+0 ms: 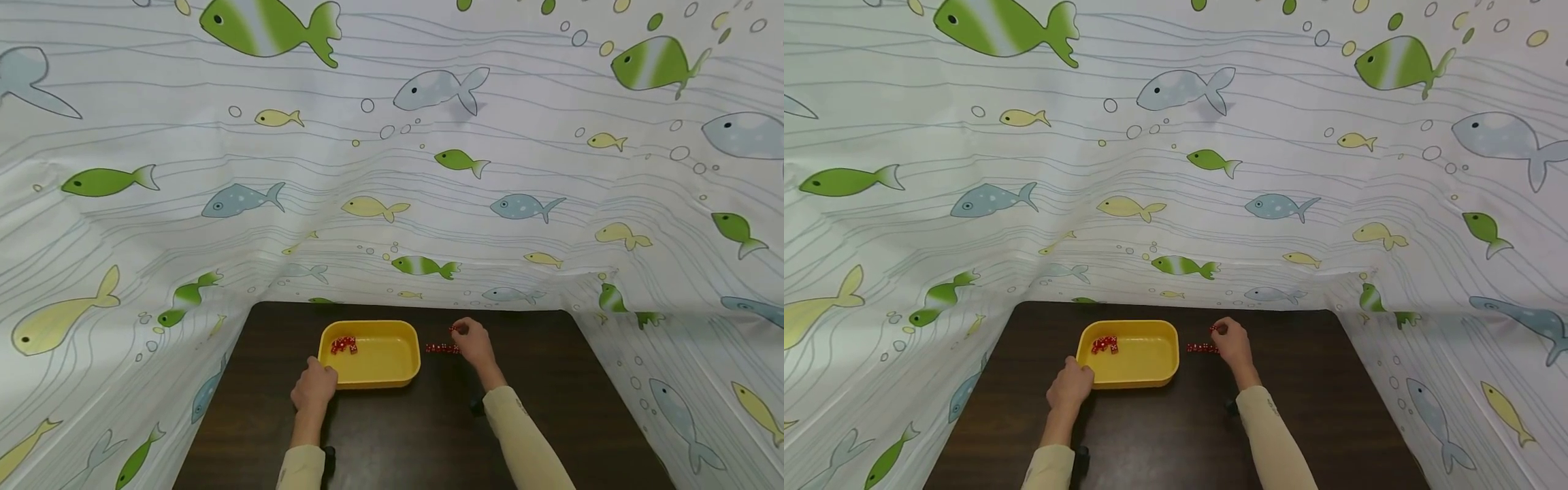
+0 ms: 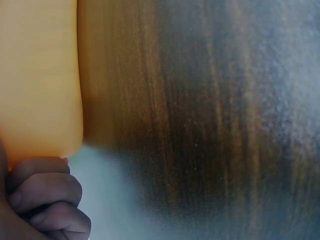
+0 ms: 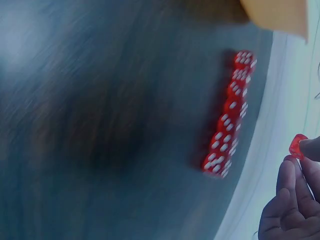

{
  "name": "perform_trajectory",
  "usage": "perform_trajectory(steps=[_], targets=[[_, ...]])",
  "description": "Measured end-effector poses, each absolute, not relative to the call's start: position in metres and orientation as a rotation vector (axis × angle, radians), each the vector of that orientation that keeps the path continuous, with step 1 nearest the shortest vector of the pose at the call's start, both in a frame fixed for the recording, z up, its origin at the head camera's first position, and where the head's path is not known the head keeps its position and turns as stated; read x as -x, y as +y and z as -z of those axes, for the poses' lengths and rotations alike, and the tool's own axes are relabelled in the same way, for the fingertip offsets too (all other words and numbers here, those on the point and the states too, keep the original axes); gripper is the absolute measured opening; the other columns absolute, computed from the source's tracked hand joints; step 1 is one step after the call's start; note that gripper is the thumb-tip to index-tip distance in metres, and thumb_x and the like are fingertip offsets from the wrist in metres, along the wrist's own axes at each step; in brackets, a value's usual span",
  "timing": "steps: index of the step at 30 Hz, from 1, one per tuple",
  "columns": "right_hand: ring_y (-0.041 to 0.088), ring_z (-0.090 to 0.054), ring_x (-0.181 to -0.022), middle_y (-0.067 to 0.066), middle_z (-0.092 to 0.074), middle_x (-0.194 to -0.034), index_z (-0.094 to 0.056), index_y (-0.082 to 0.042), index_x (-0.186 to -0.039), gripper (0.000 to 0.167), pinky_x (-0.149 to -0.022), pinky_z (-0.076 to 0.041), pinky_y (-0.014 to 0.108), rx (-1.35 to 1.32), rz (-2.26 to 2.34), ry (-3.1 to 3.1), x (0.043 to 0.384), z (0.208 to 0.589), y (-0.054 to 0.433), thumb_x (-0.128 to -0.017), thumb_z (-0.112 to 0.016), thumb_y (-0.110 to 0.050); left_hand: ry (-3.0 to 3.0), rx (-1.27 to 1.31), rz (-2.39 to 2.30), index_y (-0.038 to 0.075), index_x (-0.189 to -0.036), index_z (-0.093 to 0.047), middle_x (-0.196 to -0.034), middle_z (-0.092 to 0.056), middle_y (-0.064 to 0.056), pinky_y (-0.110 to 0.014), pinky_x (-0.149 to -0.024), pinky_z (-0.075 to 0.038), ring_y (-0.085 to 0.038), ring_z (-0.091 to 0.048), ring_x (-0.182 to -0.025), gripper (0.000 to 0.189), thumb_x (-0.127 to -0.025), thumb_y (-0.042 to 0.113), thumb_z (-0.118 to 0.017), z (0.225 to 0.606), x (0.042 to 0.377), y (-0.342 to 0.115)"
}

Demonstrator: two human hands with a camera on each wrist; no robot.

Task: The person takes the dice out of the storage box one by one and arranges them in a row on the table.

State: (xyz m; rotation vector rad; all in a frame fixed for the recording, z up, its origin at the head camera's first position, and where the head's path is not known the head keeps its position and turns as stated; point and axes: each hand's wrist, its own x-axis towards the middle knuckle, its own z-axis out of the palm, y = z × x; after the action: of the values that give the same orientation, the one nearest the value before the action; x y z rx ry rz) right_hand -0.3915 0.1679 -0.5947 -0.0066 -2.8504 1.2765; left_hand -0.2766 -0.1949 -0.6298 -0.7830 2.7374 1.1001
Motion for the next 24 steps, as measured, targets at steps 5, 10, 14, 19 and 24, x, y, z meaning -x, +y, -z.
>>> perform_trajectory(steps=[5, 10, 14, 19, 24], targets=[[0.031, -0.066, -0.096, 0.02, -0.071, -0.123, -0.069, -0.003, -0.127, 0.029, -0.08, -0.055, 0.047, 0.063, -1.278, -2.853, 0.389, 0.601, 0.186, -0.103, -0.066, -0.019, 2.736, 0.783, -1.092, -0.008, -0.134, -0.045, -0.089, -0.058, -0.02, -0.048, -0.072, -0.049, -0.034, -0.058, -0.075, 0.045, -0.104, 0.026, -0.05, 0.627, 0.276, -0.194], [0.034, -0.067, -0.101, 0.022, -0.07, -0.125, -0.068, -0.002, -0.128, 0.029, -0.084, -0.055, 0.051, 0.113, -1.266, -2.862, 0.387, 0.608, 0.197, -0.103, -0.064, -0.017, 2.74, 0.781, -1.079, -0.009, -0.135, -0.045, -0.089, -0.058, -0.02, -0.049, -0.071, -0.049, -0.034, -0.058, -0.074, 0.045, -0.104, 0.025, -0.048, 0.624, 0.275, -0.194], [0.034, -0.067, -0.101, 0.023, -0.069, -0.125, -0.068, -0.001, -0.129, 0.03, -0.084, -0.055, 0.052, 0.132, -1.249, -2.882, 0.385, 0.615, 0.203, -0.104, -0.064, -0.017, 2.736, 0.793, -1.077, -0.008, -0.134, -0.045, -0.089, -0.058, -0.02, -0.05, -0.073, -0.049, -0.034, -0.058, -0.074, 0.044, -0.104, 0.025, -0.048, 0.624, 0.275, -0.193], [0.034, -0.068, -0.1, 0.022, -0.07, -0.122, -0.068, -0.001, -0.127, 0.028, -0.084, -0.056, 0.051, 0.173, -1.221, -2.91, 0.383, 0.625, 0.209, -0.102, -0.066, -0.016, 2.731, 0.796, -1.074, -0.008, -0.134, -0.045, -0.09, -0.058, -0.02, -0.049, -0.073, -0.05, -0.034, -0.059, -0.075, 0.044, -0.104, 0.025, -0.049, 0.627, 0.276, -0.192], [0.033, -0.068, -0.099, 0.021, -0.07, -0.12, -0.068, -0.002, -0.125, 0.027, -0.083, -0.056, 0.05, 0.206, -1.206, -2.933, 0.382, 0.636, 0.213, -0.102, -0.065, -0.016, 2.726, 0.792, -1.075, -0.008, -0.134, -0.045, -0.09, -0.059, -0.02, -0.049, -0.072, -0.049, -0.034, -0.059, -0.074, 0.045, -0.104, 0.025, -0.048, 0.628, 0.277, -0.194]])
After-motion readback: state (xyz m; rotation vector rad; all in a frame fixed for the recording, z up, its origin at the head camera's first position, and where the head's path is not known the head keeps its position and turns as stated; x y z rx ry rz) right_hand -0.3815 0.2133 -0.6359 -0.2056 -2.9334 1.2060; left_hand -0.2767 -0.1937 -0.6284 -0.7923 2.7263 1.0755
